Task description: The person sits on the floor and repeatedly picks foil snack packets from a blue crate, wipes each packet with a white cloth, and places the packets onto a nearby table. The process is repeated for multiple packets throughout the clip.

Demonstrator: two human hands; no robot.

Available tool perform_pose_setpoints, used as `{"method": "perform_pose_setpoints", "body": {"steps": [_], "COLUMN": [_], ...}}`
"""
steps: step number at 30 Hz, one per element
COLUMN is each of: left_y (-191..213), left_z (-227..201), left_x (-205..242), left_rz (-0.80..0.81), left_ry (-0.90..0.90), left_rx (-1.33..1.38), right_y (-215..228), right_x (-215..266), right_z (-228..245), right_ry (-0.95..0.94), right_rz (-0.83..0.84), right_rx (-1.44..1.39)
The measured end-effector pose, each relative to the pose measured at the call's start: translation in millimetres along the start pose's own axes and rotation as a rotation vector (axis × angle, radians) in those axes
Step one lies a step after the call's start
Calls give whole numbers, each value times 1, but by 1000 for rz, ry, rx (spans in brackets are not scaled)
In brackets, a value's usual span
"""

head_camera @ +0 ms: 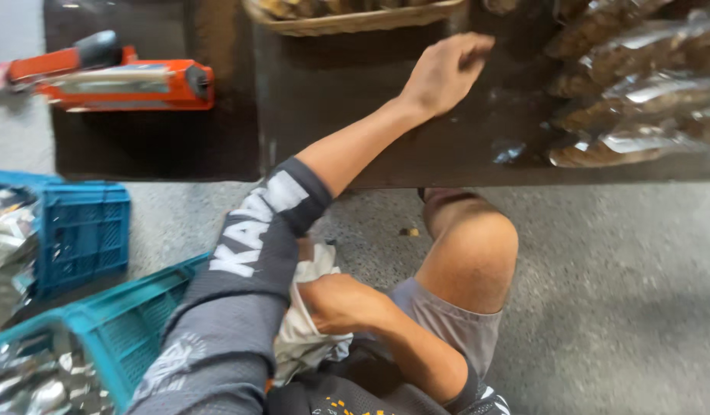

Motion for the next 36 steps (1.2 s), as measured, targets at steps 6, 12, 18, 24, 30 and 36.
{"method": "perform_pose_setpoints", "body": {"steps": [6, 12, 18, 24, 30, 36], "left_y": [192, 373, 416, 449, 456, 448], "left_z": [-67, -96, -103, -75, -92, -107], "left_x": [194, 441, 638, 796, 912, 948], "left_rz": [122, -300, -518, -556, -719, -790], "left_ry": [149, 731, 853, 1468, 1677, 1744], "left_rx": [-126, -173, -357, -951, -912, -853], "right_y": [-14, -66, -104, -117, -132, -131], "right_x": [-13, -43, -76, -90, -102, -96], "right_z": [56, 90, 148, 171, 130, 107], "right_ry": [474, 650, 732, 569, 304, 358], "right_rz": [29, -32, 129, 261, 320, 350], "right_rx": [-232, -132, 169, -311, -379, -280]}}
Point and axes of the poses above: each hand's wrist, its own x-axis away from the middle knuckle, its own y-axis out of the back of the hand, z = x × y, the point moved 5 cm from there along -x, towards the middle knuckle, and after that the axes turned 7 degrees about y, right-handed, at the moved point
